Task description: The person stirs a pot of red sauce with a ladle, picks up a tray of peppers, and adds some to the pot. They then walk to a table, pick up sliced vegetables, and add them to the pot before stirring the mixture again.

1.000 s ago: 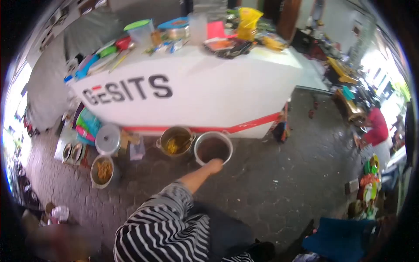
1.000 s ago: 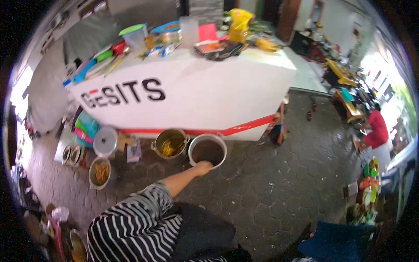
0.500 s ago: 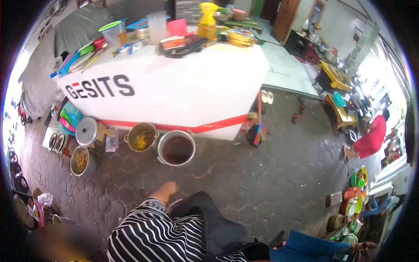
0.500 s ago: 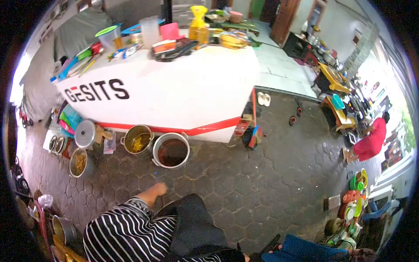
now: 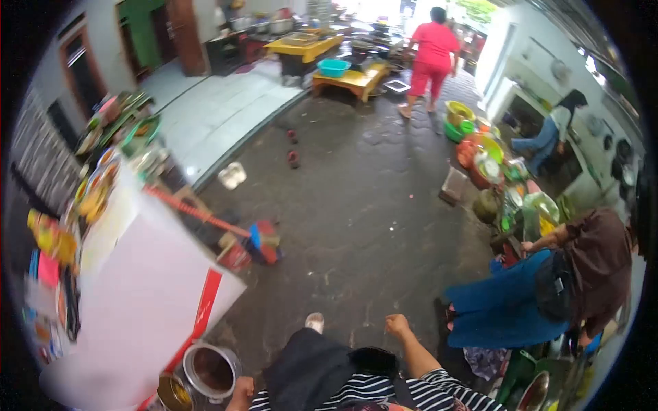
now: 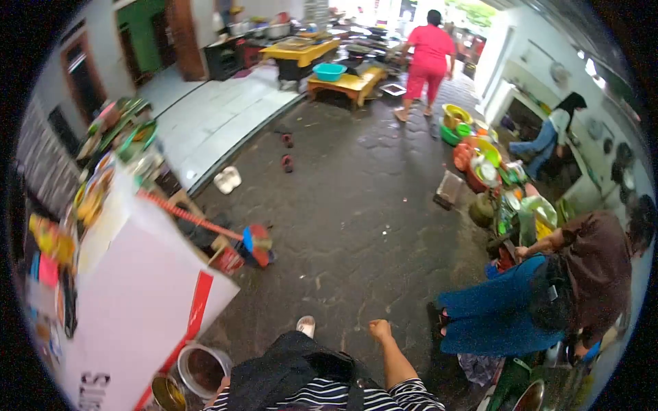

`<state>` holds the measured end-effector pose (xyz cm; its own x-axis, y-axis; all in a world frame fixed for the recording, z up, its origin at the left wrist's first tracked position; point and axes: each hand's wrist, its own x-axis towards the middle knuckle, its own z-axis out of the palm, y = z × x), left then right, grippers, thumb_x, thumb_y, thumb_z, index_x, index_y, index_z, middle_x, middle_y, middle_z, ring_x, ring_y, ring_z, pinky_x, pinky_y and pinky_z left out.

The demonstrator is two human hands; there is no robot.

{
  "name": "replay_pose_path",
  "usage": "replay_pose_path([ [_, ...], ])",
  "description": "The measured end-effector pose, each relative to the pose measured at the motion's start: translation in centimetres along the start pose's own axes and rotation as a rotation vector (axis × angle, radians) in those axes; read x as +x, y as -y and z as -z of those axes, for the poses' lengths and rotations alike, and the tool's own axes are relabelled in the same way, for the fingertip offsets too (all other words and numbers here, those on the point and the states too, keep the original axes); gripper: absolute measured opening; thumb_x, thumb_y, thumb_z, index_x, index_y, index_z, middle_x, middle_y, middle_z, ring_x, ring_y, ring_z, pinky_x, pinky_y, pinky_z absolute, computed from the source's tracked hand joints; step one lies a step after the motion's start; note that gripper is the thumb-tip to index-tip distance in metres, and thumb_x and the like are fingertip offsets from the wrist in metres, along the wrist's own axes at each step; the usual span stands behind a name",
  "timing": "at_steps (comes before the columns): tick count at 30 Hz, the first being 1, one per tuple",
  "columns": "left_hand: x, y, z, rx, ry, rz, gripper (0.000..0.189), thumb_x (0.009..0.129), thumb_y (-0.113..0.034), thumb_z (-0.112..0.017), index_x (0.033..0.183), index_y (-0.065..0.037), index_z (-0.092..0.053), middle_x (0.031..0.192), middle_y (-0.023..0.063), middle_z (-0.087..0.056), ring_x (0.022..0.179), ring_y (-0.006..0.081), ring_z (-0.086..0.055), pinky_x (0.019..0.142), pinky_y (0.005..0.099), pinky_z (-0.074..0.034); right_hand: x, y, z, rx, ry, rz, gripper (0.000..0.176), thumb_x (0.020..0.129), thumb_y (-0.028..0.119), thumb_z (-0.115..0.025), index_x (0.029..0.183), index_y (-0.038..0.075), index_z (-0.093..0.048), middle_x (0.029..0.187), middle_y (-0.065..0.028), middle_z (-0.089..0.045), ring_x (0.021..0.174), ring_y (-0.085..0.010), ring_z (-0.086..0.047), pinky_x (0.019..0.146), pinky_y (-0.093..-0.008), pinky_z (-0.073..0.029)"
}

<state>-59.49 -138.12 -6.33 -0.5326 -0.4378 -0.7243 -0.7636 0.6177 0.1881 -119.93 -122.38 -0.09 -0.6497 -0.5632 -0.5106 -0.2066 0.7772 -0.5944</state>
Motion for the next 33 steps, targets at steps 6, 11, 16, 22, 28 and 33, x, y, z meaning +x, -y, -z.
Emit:
replay_pose_path([
  [6,19.4,-7.9,33.1,-0.406,-0.442,0.04,0.038,0.081,-0.028,-0.034,0.075,0.001,-0.058,0.079,0.0214,-0.056,0.074,0.0359,-0.054,0.068,0.0398,-0.042,2.2,-2.4,4.7,-0.016,-0.279,-0.164,0.021,0.074,0.022,-0.053,0.078,0.005,-0.064,0.061,-0.0094,-0.06,0.055,-0.0162,-0.058,0.054,-0.0309,-0.045],
  [11,34.8,-19.0,52.6,-1.011,-0.454,-0.121,0.02,0.082,-0.015,-0.043,0.083,-0.002,-0.058,0.054,0.0002,-0.05,0.041,0.0079,-0.043,0.036,0.0226,-0.035,3.1,-14.2,2.4,-0.47,-0.013,-0.5,0.024,0.063,0.027,-0.054,0.074,0.008,-0.063,0.084,-0.0146,-0.059,0.079,-0.0293,-0.058,0.067,-0.0372,-0.046],
  [16,44.6,-30.3,58.7,-1.238,-0.284,-0.162,0.019,0.084,-0.02,-0.045,0.084,-0.005,-0.056,0.06,0.0031,-0.053,0.044,0.0097,-0.046,0.038,0.0239,-0.04,5.0,-11.0,9.0,-0.069,0.008,-0.955,0.026,0.054,0.028,-0.063,0.073,0.01,-0.065,0.082,-0.0127,-0.061,0.079,-0.0263,-0.059,0.067,-0.0354,-0.047],
  [22,47.8,-32.8,53.7,-0.598,-0.133,-0.058,0.024,0.082,-0.027,-0.047,0.086,-0.006,-0.057,0.06,0.0041,-0.053,0.051,0.0167,-0.052,0.048,0.0281,-0.043,27.1,-8.2,24.1,-0.677,0.409,-0.36,0.019,0.055,0.021,-0.064,0.071,0.012,-0.065,0.082,-0.0127,-0.061,0.078,-0.0242,-0.059,0.067,-0.035,-0.046],
  [28,53.2,-33.5,61.8,-0.455,0.021,0.288,0.023,0.08,-0.026,-0.049,0.084,-0.005,-0.056,0.06,0.0051,-0.054,0.05,0.0169,-0.051,0.045,0.0298,-0.043,54.2,5.8,42.3,-0.346,-0.266,-0.147,0.021,0.07,0.019,-0.049,0.079,0.006,-0.063,0.083,-0.0131,-0.061,0.076,-0.0258,-0.059,0.07,-0.0341,-0.046],
  [33,64.2,-36.0,72.9,-0.395,-0.005,0.335,0.023,0.079,-0.026,-0.05,0.083,-0.004,-0.055,0.061,0.0059,-0.054,0.049,0.017,-0.051,0.043,0.0312,-0.043,66.1,16.6,49.5,0.248,-0.544,-0.097,0.024,0.071,0.023,-0.048,0.083,0.009,-0.064,0.088,-0.0118,-0.06,0.083,-0.0267,-0.057,0.076,-0.0329,-0.044],
])
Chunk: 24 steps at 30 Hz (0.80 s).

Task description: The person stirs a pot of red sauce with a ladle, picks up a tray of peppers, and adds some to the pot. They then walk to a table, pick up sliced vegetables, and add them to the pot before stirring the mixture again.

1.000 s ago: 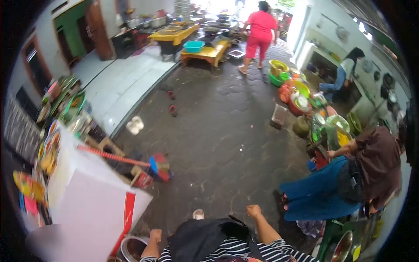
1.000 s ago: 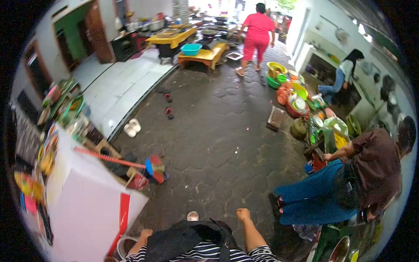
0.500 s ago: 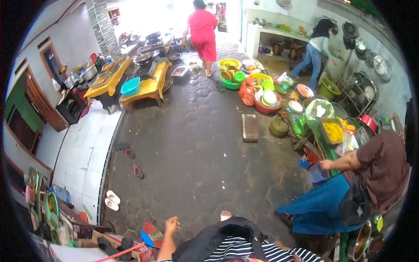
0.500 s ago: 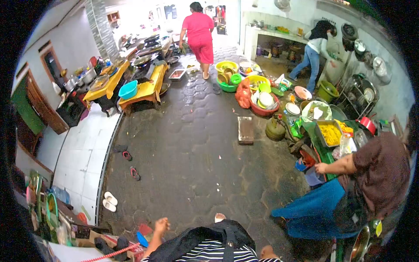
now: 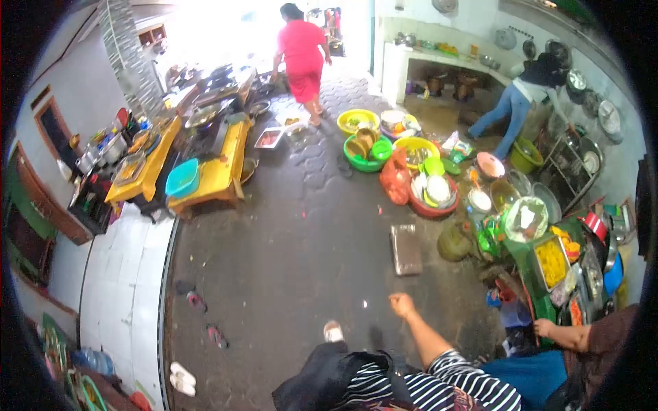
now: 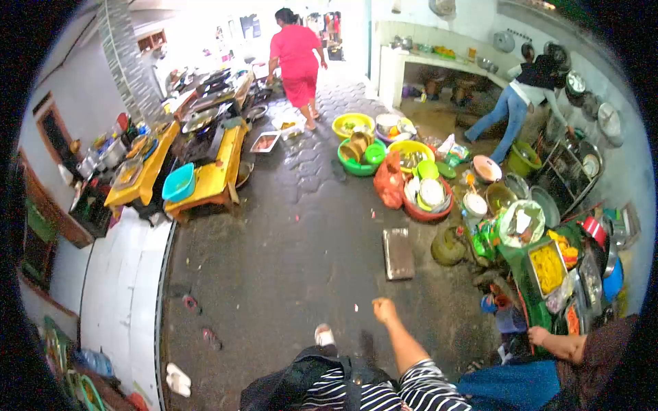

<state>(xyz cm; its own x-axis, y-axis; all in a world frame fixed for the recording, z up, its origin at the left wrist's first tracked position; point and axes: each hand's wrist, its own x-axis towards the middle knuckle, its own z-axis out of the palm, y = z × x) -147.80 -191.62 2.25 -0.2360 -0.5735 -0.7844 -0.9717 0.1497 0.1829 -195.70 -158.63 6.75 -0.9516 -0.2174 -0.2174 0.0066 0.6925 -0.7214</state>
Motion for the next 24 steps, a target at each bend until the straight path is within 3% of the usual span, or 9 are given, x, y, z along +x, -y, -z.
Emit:
replay_pose_path([
  [7,18.6,-25.3,13.9,-0.316,-0.21,-0.297,0.024,0.077,-0.025,-0.052,0.081,-0.002,-0.054,0.061,0.0071,-0.054,0.048,0.0173,-0.051,0.041,0.0331,-0.043,2.0,-14.3,-4.1,-0.677,0.457,-0.193,0.029,0.073,0.035,-0.046,0.079,0.013,-0.064,0.083,-0.0108,-0.06,0.084,-0.0265,-0.056,0.074,-0.0347,-0.044],
  [8,20.5,-31.3,16.4,-0.398,-0.226,-0.361,0.024,0.076,-0.025,-0.052,0.081,-0.002,-0.053,0.061,0.0073,-0.054,0.047,0.0173,-0.051,0.04,0.0334,-0.043,0.8,-16.5,-4.5,-0.608,0.298,-0.491,0.025,0.074,0.032,-0.047,0.081,0.015,-0.064,0.087,-0.0093,-0.06,0.083,-0.025,-0.057,0.071,-0.0356,-0.045],
  [14,22.2,-64.0,25.2,-0.585,-0.126,-0.628,0.022,0.081,-0.027,-0.047,0.082,-0.005,-0.05,0.06,0.0034,-0.049,0.049,0.0131,-0.045,0.036,0.0261,-0.04,2.7,-16.2,-1.5,-0.596,0.354,-0.714,0.02,0.072,0.02,-0.051,0.083,0.008,-0.063,0.09,-0.0148,-0.059,0.088,-0.0295,-0.055,0.075,-0.0364,-0.045],
  [17,24.2,-70.2,27.5,-0.422,-0.083,-0.901,0.022,0.08,-0.024,-0.048,0.076,-0.004,-0.053,0.059,0.0036,-0.05,0.049,0.0123,-0.048,0.033,0.0259,-0.042,16.3,-12.4,-1.7,-0.62,0.121,-0.644,0.019,0.071,0.017,-0.055,0.084,0.005,-0.062,0.088,-0.0163,-0.059,0.084,-0.0329,-0.056,0.075,-0.0389,-0.044],
  [19,33.3,-68.8,25.8,-0.704,0.163,-0.534,0.02,0.078,-0.021,-0.049,0.077,-0.002,-0.054,0.061,0.006,-0.053,0.046,0.0123,-0.048,0.035,0.0278,-0.043,27.5,-0.5,2.1,-0.567,-0.092,-0.37,0.018,0.069,0.016,-0.054,0.081,0.005,-0.062,0.088,-0.0166,-0.058,0.082,-0.0341,-0.055,0.071,-0.0397,-0.044],
  [20,36.3,-67.1,24.6,-0.462,0.054,-0.482,0.021,0.076,-0.02,-0.05,0.083,-0.001,-0.056,0.064,0.007,-0.056,0.047,0.0128,-0.049,0.038,0.0273,-0.043,33.8,-3.4,1.2,-0.448,0.073,-0.177,0.019,0.068,0.017,-0.053,0.078,0.004,-0.062,0.085,-0.0171,-0.059,0.08,-0.0334,-0.055,0.069,-0.0409,-0.043],
  [21,30.1,-69.7,26.6,-0.333,0.036,-0.266,0.024,0.075,-0.019,-0.051,0.089,0.0,-0.057,0.064,0.0069,-0.058,0.051,0.0145,-0.052,0.044,0.0284,-0.044,42.4,-1.4,-0.7,-0.513,0.094,-0.484,0.02,0.069,0.018,-0.051,0.076,0.004,-0.062,0.082,-0.0176,-0.059,0.079,-0.032,-0.055,0.069,-0.0404,-0.044],
  [22,35.3,-65.7,25.1,-0.237,0.03,-0.342,0.024,0.074,-0.02,-0.053,0.086,0.001,-0.057,0.064,0.0076,-0.058,0.053,0.0154,-0.053,0.047,0.0291,-0.044,48.1,8.5,2.3,-0.481,0.12,-0.437,0.021,0.069,0.017,-0.048,0.074,0.003,-0.062,0.08,-0.018,-0.058,0.078,-0.0326,-0.056,0.069,-0.0404,-0.044],
  [24,38.1,-61.4,24.4,-0.038,0.014,-0.341,0.025,0.072,-0.021,-0.054,0.083,0.001,-0.059,0.065,0.009,-0.059,0.057,0.0172,-0.055,0.052,0.0303,-0.045,61.3,10.8,-0.6,-0.533,0.142,0.014,0.019,0.066,0.016,-0.048,0.072,0.003,-0.06,0.08,-0.0171,-0.058,0.079,-0.0317,-0.056,0.07,-0.0384,-0.044],
])
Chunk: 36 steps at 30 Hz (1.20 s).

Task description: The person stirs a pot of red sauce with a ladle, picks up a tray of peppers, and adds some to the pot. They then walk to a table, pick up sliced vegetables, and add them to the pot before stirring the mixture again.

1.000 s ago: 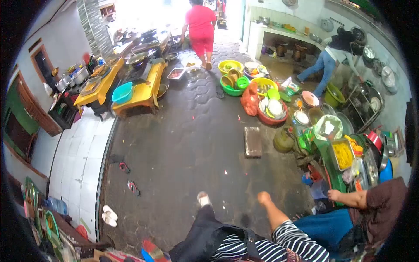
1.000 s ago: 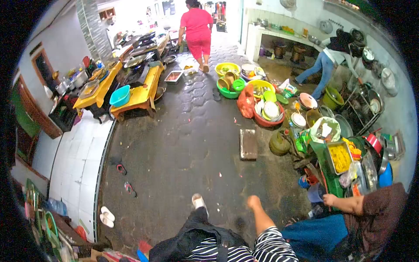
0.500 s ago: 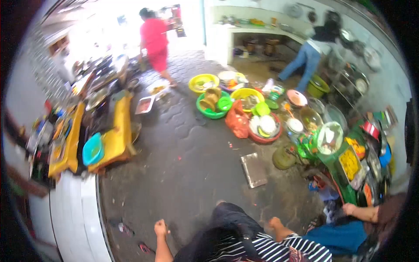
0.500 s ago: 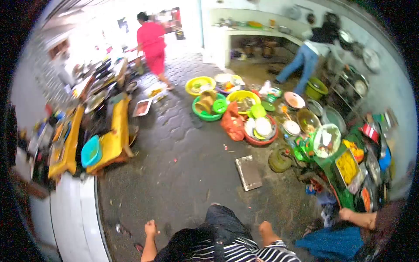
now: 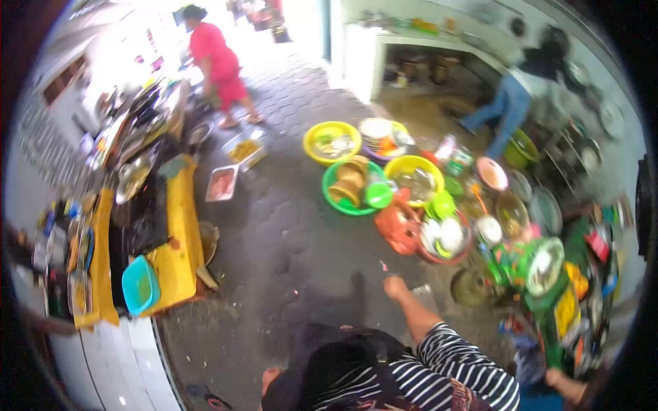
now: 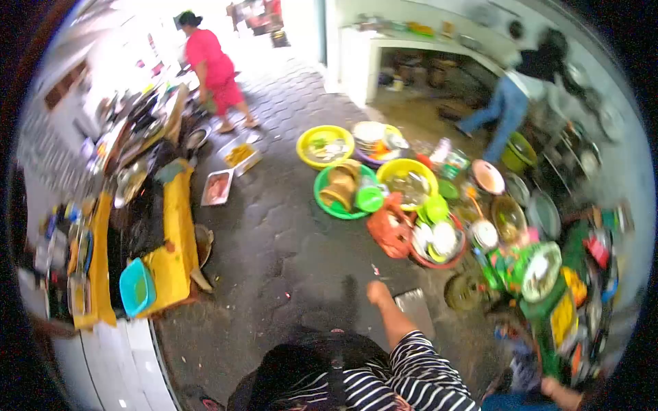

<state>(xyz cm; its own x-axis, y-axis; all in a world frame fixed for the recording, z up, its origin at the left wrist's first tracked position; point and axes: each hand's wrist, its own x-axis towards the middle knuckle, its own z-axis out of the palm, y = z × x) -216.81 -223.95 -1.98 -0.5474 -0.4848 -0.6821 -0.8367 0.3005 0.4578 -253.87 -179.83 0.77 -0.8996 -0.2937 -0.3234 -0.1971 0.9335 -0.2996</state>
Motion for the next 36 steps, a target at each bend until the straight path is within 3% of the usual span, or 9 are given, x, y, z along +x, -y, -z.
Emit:
replay_pose_path([
  [9,9.2,-9.2,12.4,0.147,-0.102,0.583,0.027,0.067,-0.023,-0.054,0.081,-0.001,-0.061,0.077,0.0153,-0.06,0.073,0.025,-0.059,0.064,0.0344,-0.046,26.1,17.9,11.8,0.455,-0.233,0.276,0.024,0.076,0.021,-0.046,0.074,0.002,-0.058,0.075,-0.0173,-0.057,0.071,-0.0338,-0.053,0.064,-0.0394,-0.042],
  [12,24.7,-14.4,16.1,0.125,-0.07,0.405,0.028,0.067,-0.026,-0.05,0.083,-0.006,-0.061,0.085,0.0164,-0.059,0.084,0.0294,-0.057,0.069,0.0371,-0.045,28.0,10.8,6.9,-0.059,0.238,0.009,0.026,0.074,0.022,-0.044,0.081,0.003,-0.061,0.086,-0.0173,-0.058,0.08,-0.0326,-0.055,0.071,-0.0415,-0.042],
  [14,34.0,-21.7,21.0,0.638,0.082,-0.15,0.032,0.066,-0.03,-0.047,0.084,-0.007,-0.061,0.089,0.0168,-0.057,0.085,0.0328,-0.054,0.072,0.0393,-0.044,27.3,7.9,7.4,-0.316,0.657,-0.022,0.021,0.068,0.022,-0.05,0.076,0.008,-0.064,0.082,-0.0142,-0.06,0.078,-0.028,-0.058,0.066,-0.0386,-0.046],
  [15,35.8,-29.1,23.6,0.248,-0.069,-0.042,0.034,0.068,-0.031,-0.045,0.087,-0.006,-0.059,0.089,0.0161,-0.057,0.086,0.0329,-0.054,0.073,0.0391,-0.044,27.0,-1.5,-2.5,-0.421,0.577,0.176,0.02,0.067,0.023,-0.052,0.074,0.008,-0.064,0.079,-0.0145,-0.061,0.075,-0.0274,-0.059,0.066,-0.0389,-0.046],
  [18,39.9,-50.1,30.7,-0.151,-0.037,0.055,0.034,0.071,-0.029,-0.05,0.098,-0.01,-0.057,0.093,0.014,-0.058,0.084,0.0271,-0.057,0.072,0.0347,-0.045,32.2,0.2,7.1,-0.23,0.646,-0.31,0.021,0.068,0.023,-0.052,0.074,0.007,-0.063,0.079,-0.0153,-0.06,0.074,-0.0288,-0.058,0.065,-0.0395,-0.045],
  [22,52.1,-62.7,33.1,-0.138,-0.27,-0.234,0.033,0.073,-0.028,-0.052,0.1,-0.009,-0.057,0.09,0.0116,-0.06,0.078,0.022,-0.059,0.068,0.0325,-0.047,43.8,0.9,13.7,-0.177,0.57,-0.446,0.022,0.069,0.024,-0.051,0.075,0.005,-0.062,0.078,-0.0164,-0.06,0.074,-0.0307,-0.058,0.065,-0.0403,-0.045],
  [30,59.4,-64.2,31.8,0.101,-0.082,-0.032,0.028,0.068,-0.029,-0.046,0.075,-0.006,-0.06,0.072,0.0145,-0.059,0.067,0.0297,-0.058,0.065,0.0369,-0.045,77.1,5.4,23.9,-0.276,0.177,-0.062,0.026,0.072,0.025,-0.049,0.075,0.002,-0.061,0.077,-0.0186,-0.059,0.073,-0.0345,-0.056,0.063,-0.042,-0.044],
  [33,63.3,-55.4,28.9,0.929,0.253,-0.509,0.015,0.039,-0.008,-0.066,0.051,-0.007,-0.057,0.065,0.0134,-0.058,0.062,0.0285,-0.057,0.056,0.0321,-0.048,91.4,21.4,34.8,0.294,-0.153,0.042,0.027,0.075,0.023,-0.046,0.08,0.0,-0.059,0.082,-0.021,-0.057,0.076,-0.0361,-0.055,0.067,-0.0392,-0.043],
  [36,58.6,-56.4,29.4,0.252,0.15,-0.331,0.006,0.062,-0.01,-0.054,0.062,-0.005,-0.055,0.061,0.0066,-0.051,0.053,0.0178,-0.049,0.053,0.0285,-0.046,103.3,31.6,41.2,0.502,-0.189,0.25,0.022,0.075,0.018,-0.049,0.089,0.004,-0.06,0.081,-0.0161,-0.06,0.075,-0.0259,-0.058,0.068,-0.0322,-0.044],
])
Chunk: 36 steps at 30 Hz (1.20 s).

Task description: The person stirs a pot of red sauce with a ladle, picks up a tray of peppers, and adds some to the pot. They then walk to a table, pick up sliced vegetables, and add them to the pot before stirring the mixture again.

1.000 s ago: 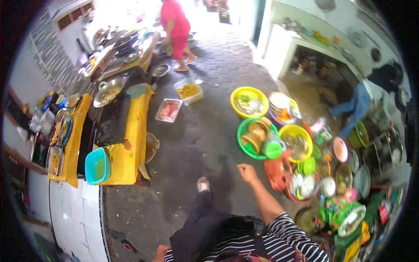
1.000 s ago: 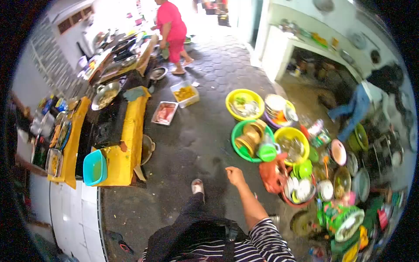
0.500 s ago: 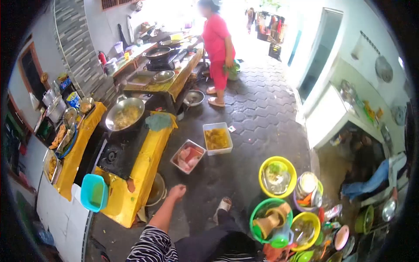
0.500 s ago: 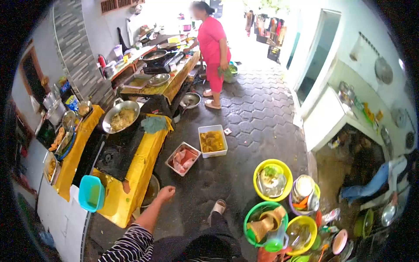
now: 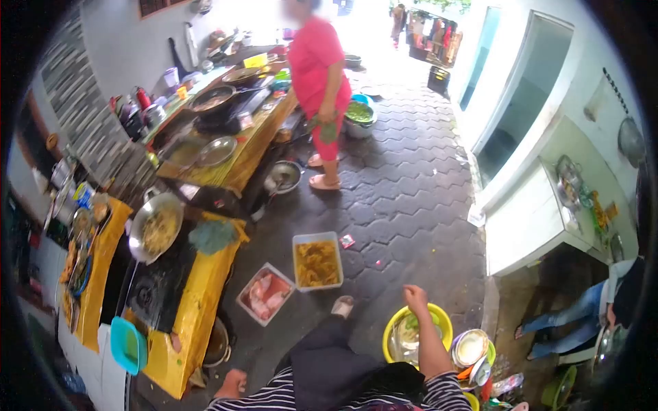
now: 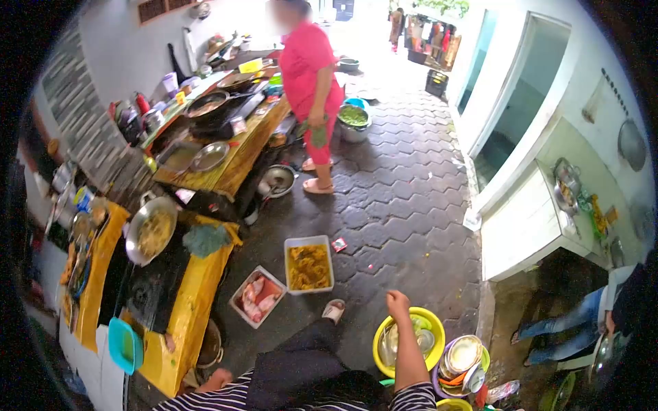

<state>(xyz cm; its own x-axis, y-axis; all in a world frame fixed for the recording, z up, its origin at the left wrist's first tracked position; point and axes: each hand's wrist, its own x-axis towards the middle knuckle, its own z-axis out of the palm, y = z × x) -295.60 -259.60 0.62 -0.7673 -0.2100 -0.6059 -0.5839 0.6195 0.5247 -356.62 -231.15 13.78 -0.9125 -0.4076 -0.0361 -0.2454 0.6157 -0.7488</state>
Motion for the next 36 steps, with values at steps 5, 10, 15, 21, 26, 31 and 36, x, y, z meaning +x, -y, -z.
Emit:
replay_pose_path([
  [5,13.9,-4.2,8.9,-0.269,0.028,0.149,0.011,0.068,-0.014,-0.05,0.066,-0.005,-0.055,0.067,0.0107,-0.05,0.057,0.0187,-0.049,0.057,0.0289,-0.044,13.2,-2.5,-1.5,0.022,0.097,-0.073,0.022,0.074,0.019,-0.049,0.087,0.007,-0.062,0.08,-0.0155,-0.059,0.076,-0.0266,-0.058,0.068,-0.0336,-0.044],
  [10,35.6,-23.0,23.2,-0.35,-0.313,0.214,0.023,0.07,-0.016,-0.048,0.084,-0.002,-0.06,0.084,0.017,-0.059,0.066,0.0297,-0.058,0.057,0.0364,-0.046,7.6,-21.2,2.7,-0.278,0.475,-0.429,0.029,0.071,0.031,-0.049,0.08,0.007,-0.062,0.082,-0.0155,-0.059,0.079,-0.032,-0.056,0.068,-0.0395,-0.044],
  [15,59.6,-40.8,37.3,-0.43,-0.307,0.086,0.031,0.075,-0.027,-0.047,0.093,-0.005,-0.058,0.089,0.0166,-0.059,0.076,0.0284,-0.059,0.067,0.0358,-0.045,8.1,-27.5,8.4,-0.548,0.531,-0.899,0.027,0.071,0.028,-0.05,0.079,0.005,-0.062,0.077,-0.0176,-0.058,0.073,-0.0311,-0.057,0.062,-0.0406,-0.043],
  [21,78.0,-54.0,47.1,-0.34,-0.329,0.024,0.03,0.073,-0.027,-0.05,0.096,-0.011,-0.059,0.092,0.0143,-0.058,0.085,0.0253,-0.057,0.076,0.0326,-0.044,26.4,-29.4,14.1,-0.579,0.57,-0.916,0.024,0.071,0.023,-0.05,0.076,0.003,-0.061,0.074,-0.0191,-0.058,0.069,-0.0303,-0.057,0.06,-0.04,-0.042],
  [26,83.7,-54.2,46.8,-0.232,-0.195,0.219,0.031,0.071,-0.024,-0.048,0.097,-0.01,-0.058,0.097,0.0138,-0.057,0.093,0.027,-0.053,0.082,0.0336,-0.04,49.6,-27.9,15.3,-0.755,0.534,-0.198,0.022,0.071,0.02,-0.05,0.073,0.001,-0.06,0.07,-0.0205,-0.057,0.065,-0.0297,-0.056,0.058,-0.0395,-0.041],
  [31,85.4,-49.2,46.2,-0.273,0.045,0.552,0.036,0.072,-0.03,-0.043,0.097,-0.008,-0.058,0.1,0.016,-0.054,0.095,0.0284,-0.052,0.08,0.0347,-0.041,87.9,-22.1,12.9,-0.094,0.052,-0.168,0.023,0.076,0.02,-0.053,0.086,0.0,-0.06,0.074,-0.015,-0.06,0.067,-0.0205,-0.059,0.061,-0.0312,-0.045],
  [36,91.3,-39.3,43.0,0.001,0.262,0.553,0.026,0.069,-0.02,-0.054,0.086,-0.002,-0.061,0.091,0.015,-0.059,0.076,0.0238,-0.059,0.066,0.0368,-0.047,110.0,-10.8,12.1,0.379,0.062,-0.055,0.023,0.082,0.018,-0.047,0.086,-0.001,-0.058,0.07,-0.0063,-0.058,0.058,-0.0101,-0.053,0.054,-0.0254,-0.044],
])
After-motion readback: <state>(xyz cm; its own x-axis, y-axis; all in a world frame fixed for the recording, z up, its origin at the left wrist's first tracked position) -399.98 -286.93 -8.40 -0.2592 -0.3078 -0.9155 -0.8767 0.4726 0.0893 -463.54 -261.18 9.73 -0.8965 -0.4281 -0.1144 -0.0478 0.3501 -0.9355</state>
